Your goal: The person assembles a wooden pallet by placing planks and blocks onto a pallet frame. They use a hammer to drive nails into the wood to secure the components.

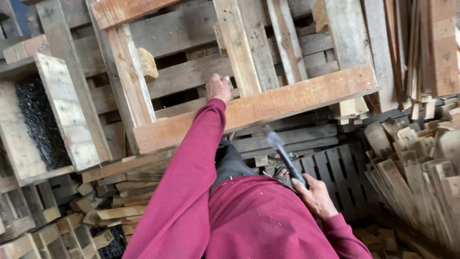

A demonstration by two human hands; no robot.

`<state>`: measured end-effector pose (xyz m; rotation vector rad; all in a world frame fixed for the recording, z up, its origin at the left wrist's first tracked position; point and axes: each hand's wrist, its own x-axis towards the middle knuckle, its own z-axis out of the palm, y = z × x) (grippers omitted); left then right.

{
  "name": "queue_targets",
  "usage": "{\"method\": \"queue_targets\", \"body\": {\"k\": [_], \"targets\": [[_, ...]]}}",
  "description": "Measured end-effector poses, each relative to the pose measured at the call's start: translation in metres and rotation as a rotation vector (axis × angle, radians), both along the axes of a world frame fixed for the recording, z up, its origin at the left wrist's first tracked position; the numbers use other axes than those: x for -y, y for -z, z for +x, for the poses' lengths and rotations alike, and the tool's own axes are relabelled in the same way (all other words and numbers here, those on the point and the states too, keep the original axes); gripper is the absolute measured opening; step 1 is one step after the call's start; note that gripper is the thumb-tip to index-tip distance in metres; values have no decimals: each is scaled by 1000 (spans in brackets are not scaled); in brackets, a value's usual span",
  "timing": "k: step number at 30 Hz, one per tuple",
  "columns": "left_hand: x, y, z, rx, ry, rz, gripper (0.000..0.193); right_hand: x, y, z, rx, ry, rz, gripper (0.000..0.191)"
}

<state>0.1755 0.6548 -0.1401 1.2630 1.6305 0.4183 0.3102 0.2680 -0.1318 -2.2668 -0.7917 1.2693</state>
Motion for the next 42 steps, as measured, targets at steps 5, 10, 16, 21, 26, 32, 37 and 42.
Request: {"method": "queue_targets", "body": {"k": [5, 10, 16, 21, 26, 32, 37, 42], "targets": [[-18, 22, 21, -63, 91, 6, 31, -11, 7, -15, -123, 305, 61, 38], [-9, 42, 25, 46, 208, 329, 30, -36, 17, -3, -139, 424, 164, 27], [5, 32, 20, 212, 271, 132, 24, -51, 19, 15, -223, 476, 127, 33], [9, 36, 25, 439, 59, -87, 23, -48, 12, 15, -177, 432, 107, 34], [22, 45, 31, 15, 159, 554, 25, -15, -4, 3, 243, 21, 147, 38], [43, 43, 31, -351, 301, 290, 24, 0, -11, -27, 210, -246, 76, 36], [42, 52, 28, -339, 368, 425, 26, -36, 7, -45, 263, -437, 72, 38], [43, 70, 20, -315, 390, 345, 25, -58, 14, -36, 386, -415, 11, 36]]}}
